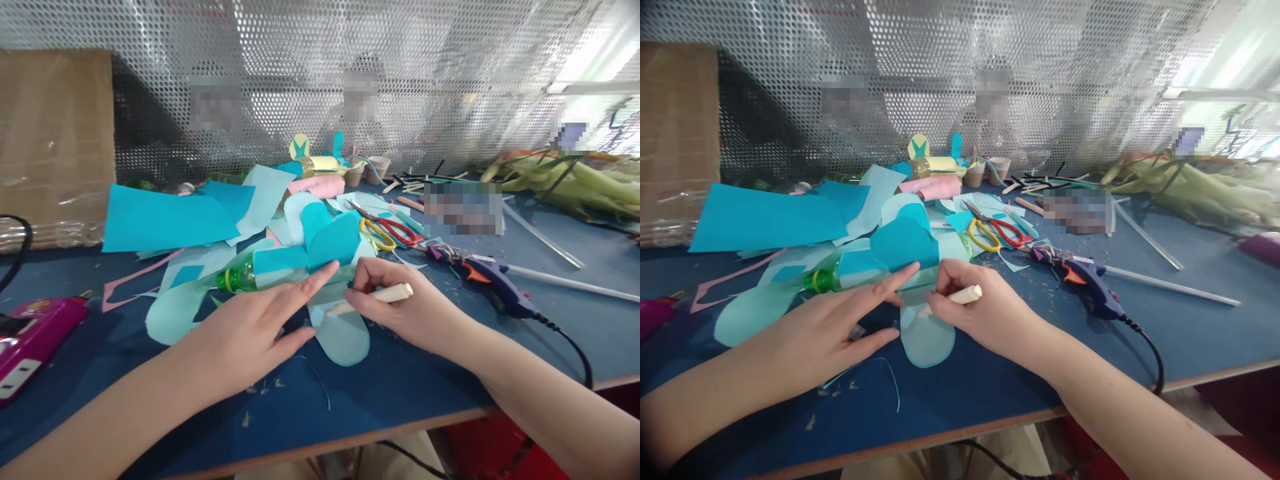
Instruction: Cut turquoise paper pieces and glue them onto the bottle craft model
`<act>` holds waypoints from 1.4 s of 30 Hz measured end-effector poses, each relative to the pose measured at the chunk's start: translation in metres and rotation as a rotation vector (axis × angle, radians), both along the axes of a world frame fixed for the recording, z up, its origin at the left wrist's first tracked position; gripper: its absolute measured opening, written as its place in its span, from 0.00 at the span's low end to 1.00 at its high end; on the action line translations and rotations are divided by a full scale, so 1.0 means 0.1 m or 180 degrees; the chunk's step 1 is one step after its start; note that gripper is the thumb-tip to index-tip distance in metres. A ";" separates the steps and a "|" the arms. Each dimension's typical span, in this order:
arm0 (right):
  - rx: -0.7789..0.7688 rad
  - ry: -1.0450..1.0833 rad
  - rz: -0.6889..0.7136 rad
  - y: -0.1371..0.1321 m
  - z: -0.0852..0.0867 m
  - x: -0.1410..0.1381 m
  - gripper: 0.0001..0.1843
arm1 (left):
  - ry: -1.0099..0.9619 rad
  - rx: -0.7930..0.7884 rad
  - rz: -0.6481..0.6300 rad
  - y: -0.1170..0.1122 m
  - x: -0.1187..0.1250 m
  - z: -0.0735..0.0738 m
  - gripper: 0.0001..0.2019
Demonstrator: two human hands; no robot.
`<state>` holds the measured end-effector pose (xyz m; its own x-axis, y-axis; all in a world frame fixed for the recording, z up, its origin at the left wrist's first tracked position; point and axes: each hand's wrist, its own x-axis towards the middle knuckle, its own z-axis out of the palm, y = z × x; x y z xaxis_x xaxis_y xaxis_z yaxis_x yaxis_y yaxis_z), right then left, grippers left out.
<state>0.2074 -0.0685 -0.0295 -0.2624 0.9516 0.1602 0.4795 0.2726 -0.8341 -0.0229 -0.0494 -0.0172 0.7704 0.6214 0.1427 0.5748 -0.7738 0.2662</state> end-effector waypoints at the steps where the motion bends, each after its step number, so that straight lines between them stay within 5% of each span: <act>1: 0.0039 -0.0038 -0.0024 0.00 0.00 0.00 0.11 | 0.0008 -0.0015 0.0005 0.00 0.00 0.00 0.33; 23: 0.0748 -0.0255 -0.0192 0.00 0.02 -0.01 0.11 | 0.0123 0.0027 0.0068 0.01 0.02 0.02 0.37; 42: 0.0692 -0.0394 -0.0230 0.02 0.02 -0.01 0.10 | 0.0020 -0.0008 -0.0037 0.02 0.02 -0.02 0.38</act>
<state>0.2065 -0.0669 -0.0274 -0.2253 0.9153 0.3340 0.5989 0.4005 -0.6935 -0.0214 -0.0474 -0.0189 0.7785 0.6127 0.1362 0.5674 -0.7798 0.2646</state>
